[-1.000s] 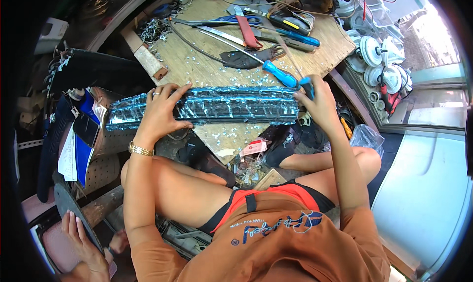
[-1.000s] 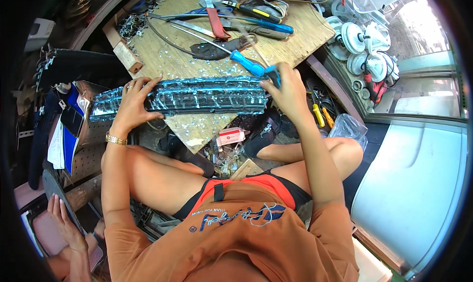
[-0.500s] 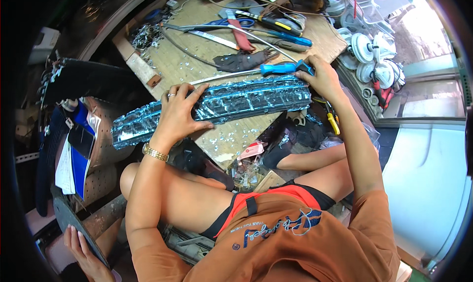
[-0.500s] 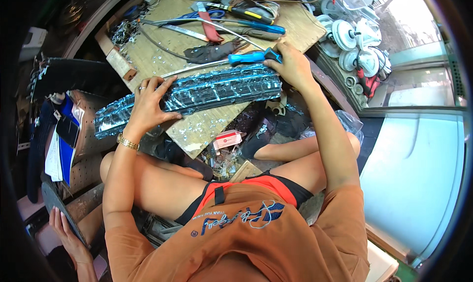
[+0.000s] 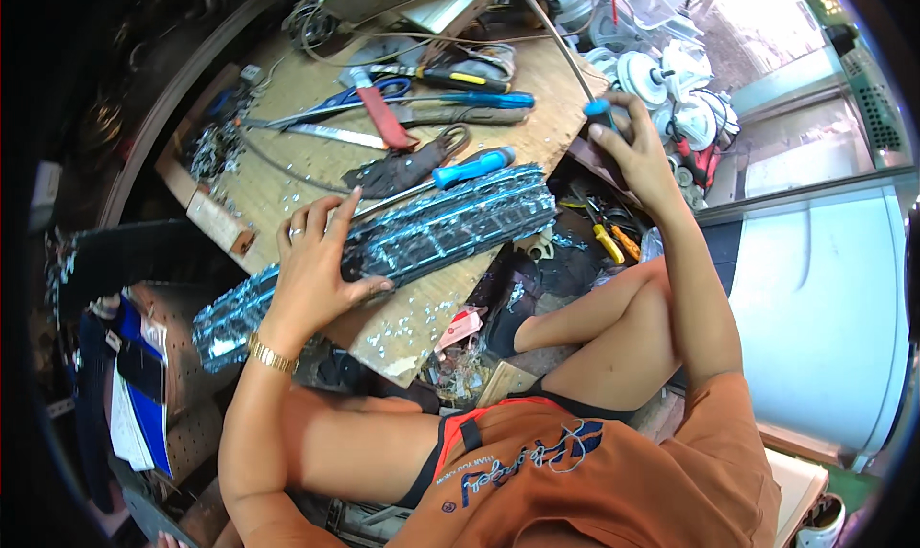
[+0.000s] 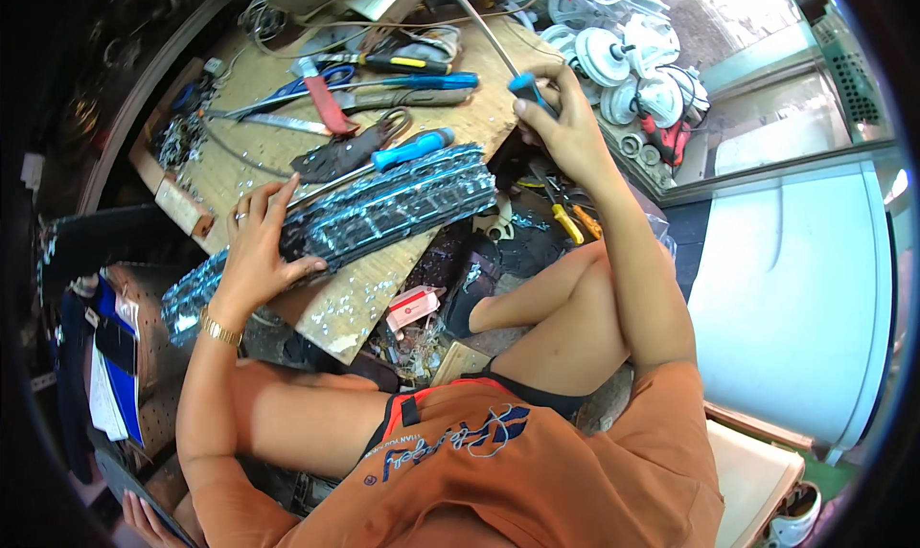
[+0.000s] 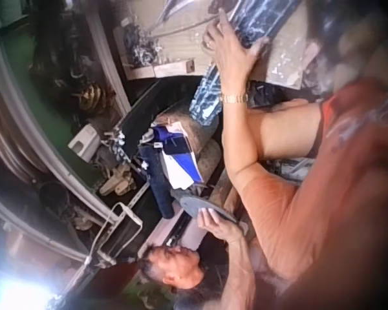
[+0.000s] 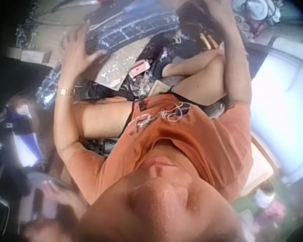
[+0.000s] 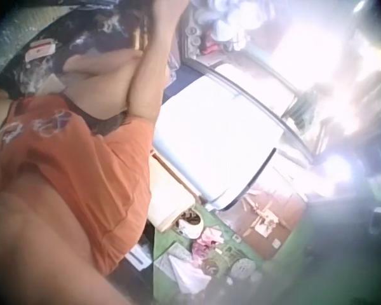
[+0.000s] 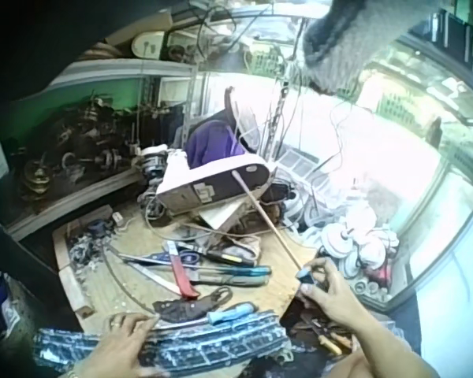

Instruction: The person uses a screwdriver to pry and remove a plastic cover from a narrow electronic component while sitting at a cluttered workbench.

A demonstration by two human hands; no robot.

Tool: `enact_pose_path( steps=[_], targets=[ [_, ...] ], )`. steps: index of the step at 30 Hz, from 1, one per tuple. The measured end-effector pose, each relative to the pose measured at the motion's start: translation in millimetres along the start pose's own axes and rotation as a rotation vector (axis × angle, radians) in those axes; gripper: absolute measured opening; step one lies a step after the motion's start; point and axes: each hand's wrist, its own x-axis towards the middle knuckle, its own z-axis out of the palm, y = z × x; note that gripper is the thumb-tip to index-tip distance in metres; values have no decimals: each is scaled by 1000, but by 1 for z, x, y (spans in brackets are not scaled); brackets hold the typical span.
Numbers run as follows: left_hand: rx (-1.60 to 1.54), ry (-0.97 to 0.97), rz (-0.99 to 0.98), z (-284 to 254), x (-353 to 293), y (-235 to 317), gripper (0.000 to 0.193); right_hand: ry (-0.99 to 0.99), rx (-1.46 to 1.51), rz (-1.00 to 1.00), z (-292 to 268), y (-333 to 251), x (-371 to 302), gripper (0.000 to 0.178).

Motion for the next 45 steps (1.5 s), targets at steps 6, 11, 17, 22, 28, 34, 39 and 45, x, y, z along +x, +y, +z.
enact_pose_path(
  steps=[6, 11, 17, 22, 28, 34, 39, 45],
  targets=[
    [-75, -230, 71, 6, -5, 1, 93, -45, 133, -50, 30, -41, 7, 60],
    [-62, -250, 57, 6, -4, -4, 92, -68, 179, -50, 39, -53, 1, 67],
    [-110, -253, 38, 8, -1, -6, 95, -59, 209, -60, 33, -56, 1, 66],
    [-202, -222, -34, 12, 2, -8, 107, 49, 224, -136, 28, -58, -1, 61],
    [-159, -224, -28, 11, 6, 2, 118, 35, 240, -77, 23, -55, -3, 56],
    [-135, -175, -21, 12, -2, 3, 114, 38, 288, -62, 25, -56, -4, 52],
    [-122, -158, -4, 12, -2, 4, 113, 25, 283, -76, 23, -54, -5, 51],
    [-128, -151, -19, 11, 1, 2, 116, 66, 274, -73, 25, -54, -7, 51]
  ],
)
